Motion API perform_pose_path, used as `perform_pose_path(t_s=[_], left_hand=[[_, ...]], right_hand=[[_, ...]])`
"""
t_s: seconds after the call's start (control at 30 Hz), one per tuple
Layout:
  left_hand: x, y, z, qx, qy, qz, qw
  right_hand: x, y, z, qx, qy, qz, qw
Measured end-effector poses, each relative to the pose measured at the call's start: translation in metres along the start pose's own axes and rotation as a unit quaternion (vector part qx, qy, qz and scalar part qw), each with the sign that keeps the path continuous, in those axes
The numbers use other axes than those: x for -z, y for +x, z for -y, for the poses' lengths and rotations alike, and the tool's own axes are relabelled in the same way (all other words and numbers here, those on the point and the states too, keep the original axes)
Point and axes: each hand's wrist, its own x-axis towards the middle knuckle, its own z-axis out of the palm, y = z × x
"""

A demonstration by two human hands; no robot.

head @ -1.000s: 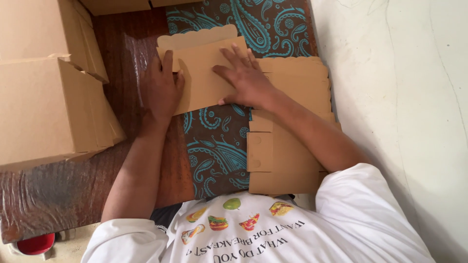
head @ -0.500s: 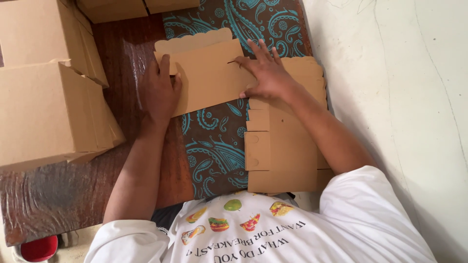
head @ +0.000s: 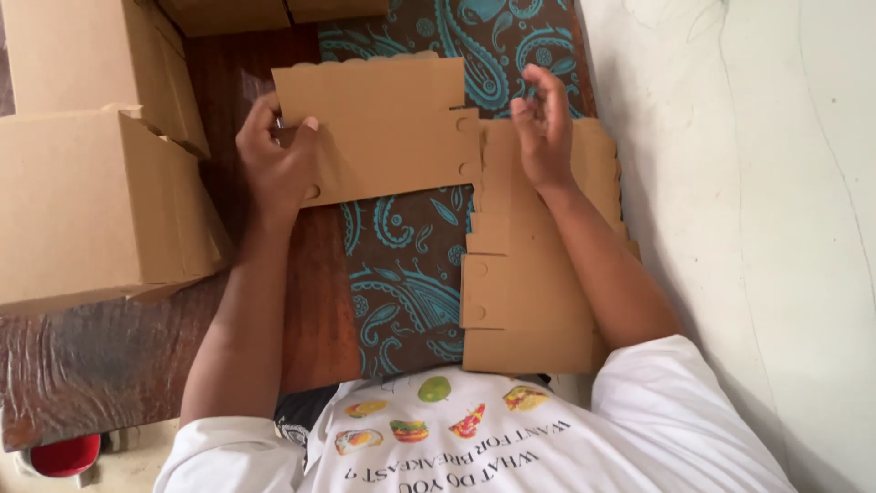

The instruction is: Assembling a cardboard box by folding a flat template and tucking in the flaps.

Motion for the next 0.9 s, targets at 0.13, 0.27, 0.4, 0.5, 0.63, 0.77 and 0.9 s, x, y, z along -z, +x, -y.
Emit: perform_pose_path(t_s=[0.13, 0.27, 0.4, 0.5, 0.63, 0.77, 0.9], left_hand=[[0.01, -0.006, -0.009, 0.054, -0.171, 0.035, 0.983], [0.02, -0.003, -0.007, -0.035, -0.201, 0.093, 0.974], [0.041, -0.004, -0.007, 0.054, -0.294, 0.299, 0.906], [0.039, -0.001, -0.028, 0.039, -0.346, 0.398, 0.849], [0.031, -0.002, -0.039, 0.012, -0.214, 0.384, 0.898], [0.009, -0.006, -0.01, -0.056, -0.01, 0.272, 0.961], [-0.001, -0.011, 0.028, -0.205, 0.393, 0.218, 0.869]], right_hand=[[0.002, 0.002, 0.003, -0.053, 0.063, -0.032, 0.996], [0.004, 0.002, -0.004, -0.053, 0.042, -0.036, 0.997], [0.006, 0.001, -0.006, -0.039, 0.038, -0.034, 0.998], [0.004, 0.002, -0.001, -0.052, 0.047, -0.038, 0.997], [0.003, 0.002, 0.009, -0.07, 0.03, -0.036, 0.996], [0.003, 0.002, 0.002, -0.041, 0.019, -0.01, 0.999], [0.0, 0.001, 0.005, -0.03, -0.065, 0.052, 0.996]])
